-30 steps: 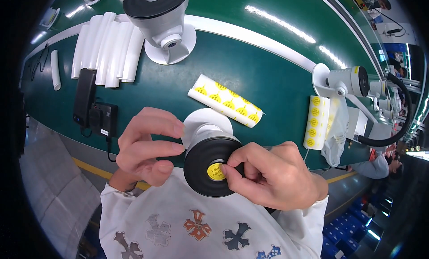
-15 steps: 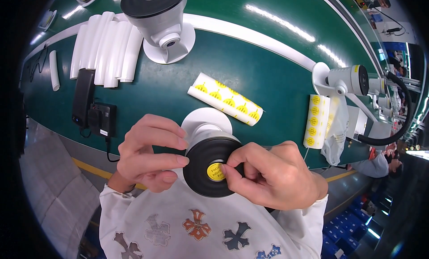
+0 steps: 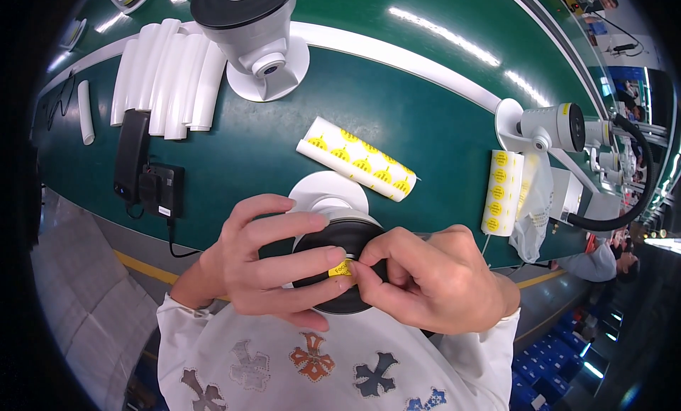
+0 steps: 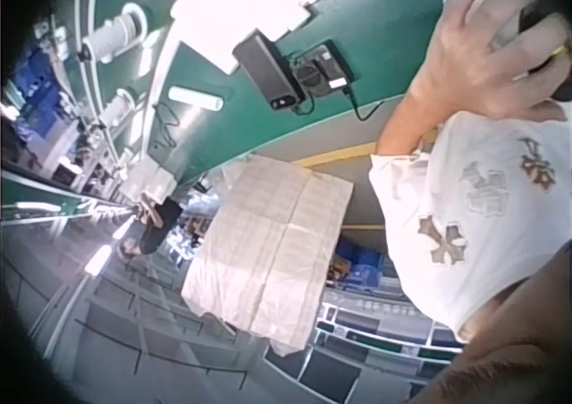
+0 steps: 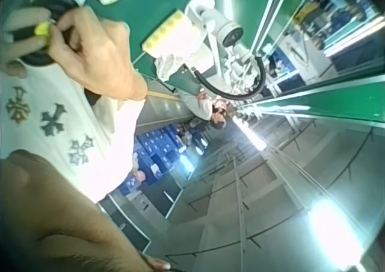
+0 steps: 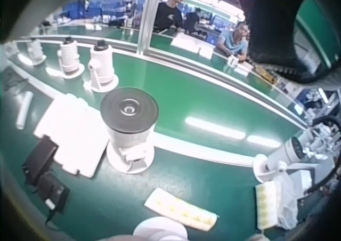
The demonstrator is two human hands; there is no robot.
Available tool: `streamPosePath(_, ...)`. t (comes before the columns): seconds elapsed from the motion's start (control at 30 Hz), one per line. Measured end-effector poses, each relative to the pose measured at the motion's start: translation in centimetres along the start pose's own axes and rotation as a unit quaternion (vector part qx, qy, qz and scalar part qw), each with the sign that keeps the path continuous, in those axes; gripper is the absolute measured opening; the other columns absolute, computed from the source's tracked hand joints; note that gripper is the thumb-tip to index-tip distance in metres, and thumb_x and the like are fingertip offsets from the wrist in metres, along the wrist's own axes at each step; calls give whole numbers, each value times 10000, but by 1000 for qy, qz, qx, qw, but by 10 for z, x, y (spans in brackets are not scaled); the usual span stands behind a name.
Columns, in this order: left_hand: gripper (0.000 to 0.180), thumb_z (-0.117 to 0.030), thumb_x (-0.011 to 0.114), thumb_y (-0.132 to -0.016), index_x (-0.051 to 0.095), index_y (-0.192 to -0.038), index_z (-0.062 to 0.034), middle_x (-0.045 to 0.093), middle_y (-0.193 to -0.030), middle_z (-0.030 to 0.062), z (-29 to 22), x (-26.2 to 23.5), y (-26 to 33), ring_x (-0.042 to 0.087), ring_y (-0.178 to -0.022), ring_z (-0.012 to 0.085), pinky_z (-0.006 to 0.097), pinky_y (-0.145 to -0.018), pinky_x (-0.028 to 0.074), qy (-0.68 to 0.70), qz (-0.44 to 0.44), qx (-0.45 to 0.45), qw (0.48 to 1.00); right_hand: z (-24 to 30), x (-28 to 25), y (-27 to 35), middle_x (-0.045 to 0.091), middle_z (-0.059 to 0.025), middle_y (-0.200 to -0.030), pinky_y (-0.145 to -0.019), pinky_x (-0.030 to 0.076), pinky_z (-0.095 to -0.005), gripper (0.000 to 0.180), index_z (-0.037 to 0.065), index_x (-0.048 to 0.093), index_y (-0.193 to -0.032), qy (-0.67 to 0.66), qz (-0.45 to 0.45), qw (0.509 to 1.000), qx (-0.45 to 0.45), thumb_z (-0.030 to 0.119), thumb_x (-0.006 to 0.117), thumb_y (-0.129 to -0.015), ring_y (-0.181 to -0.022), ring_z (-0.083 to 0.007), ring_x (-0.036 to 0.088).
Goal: Applying yellow circular labels to the front of white and black light fixtures on an assembly line.
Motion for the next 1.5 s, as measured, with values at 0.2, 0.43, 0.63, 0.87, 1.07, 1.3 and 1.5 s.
streamPosePath(0.2,324,-502,560,-889,710,-1000,-237,609,-1143,-66,-2,-2,-2,581,-1053,233,457,-896,433,-37,34,11,999,-2,-7,3,497,23,-500,-421,329,-201,375,-6,580,-1036,27,-56,997,42,32,780,-722,-417,-57,467)
streamPosePath(0.43,337,-494,525,-895,698,-1036,-241,621,-1125,-92,-2,6,-5,562,-1052,178,464,-952,395,-70,69,79,992,-45,11,5,490,7,-621,-554,344,-211,481,-40,460,-1267,-253,-9,966,53,-2,664,-834,-559,-52,456)
streamPosePath(0.63,424,-564,495,-882,708,-1020,-225,626,-1109,-103,1,-1,-2,540,-1041,199,506,-971,361,-109,37,48,992,-51,15,10,466,19,-608,-564,329,-215,493,-45,453,-1290,-285,-45,957,40,6,655,-842,-551,-54,436)
streamPosePath(0.87,495,-683,455,-848,728,-964,-288,553,-1131,-14,1,0,-12,537,-1050,287,613,-977,332,-90,64,-25,994,-54,17,7,443,35,-595,-548,317,-225,450,-39,488,-1264,-287,-37,957,11,5,649,-846,-539,-47,414)
streamPosePath(1.07,477,-699,455,-837,722,-980,-330,508,-1157,-23,-3,-2,-1,537,-1057,297,648,-968,331,-134,34,0,990,-54,20,8,438,35,-594,-547,318,-224,440,-36,499,-1255,-297,-36,954,1,13,654,-846,-544,-47,412)
streamPosePath(1.3,457,-668,472,-847,723,-994,-316,481,-1179,-37,-2,-2,-13,538,-1056,287,649,-982,327,-75,101,-15,992,-56,22,10,430,35,-590,-550,316,-224,438,-34,500,-1259,-308,-40,951,5,21,648,-850,-542,-47,405)
streamPosePath(1.5,328,-546,570,-872,738,-1002,-296,534,-1155,-73,-2,-1,-3,554,-1083,238,605,-1022,318,-46,51,55,996,-59,22,11,434,33,-589,-554,321,-224,433,-34,507,-1253,-322,-35,946,-4,27,650,-848,-535,-47,403)
Point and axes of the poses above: each hand's wrist, its own y-axis away from the middle knuckle, its own x-axis out of the palm, z = x × y, the point moved 2 cm from there along -y, towards the middle knuckle
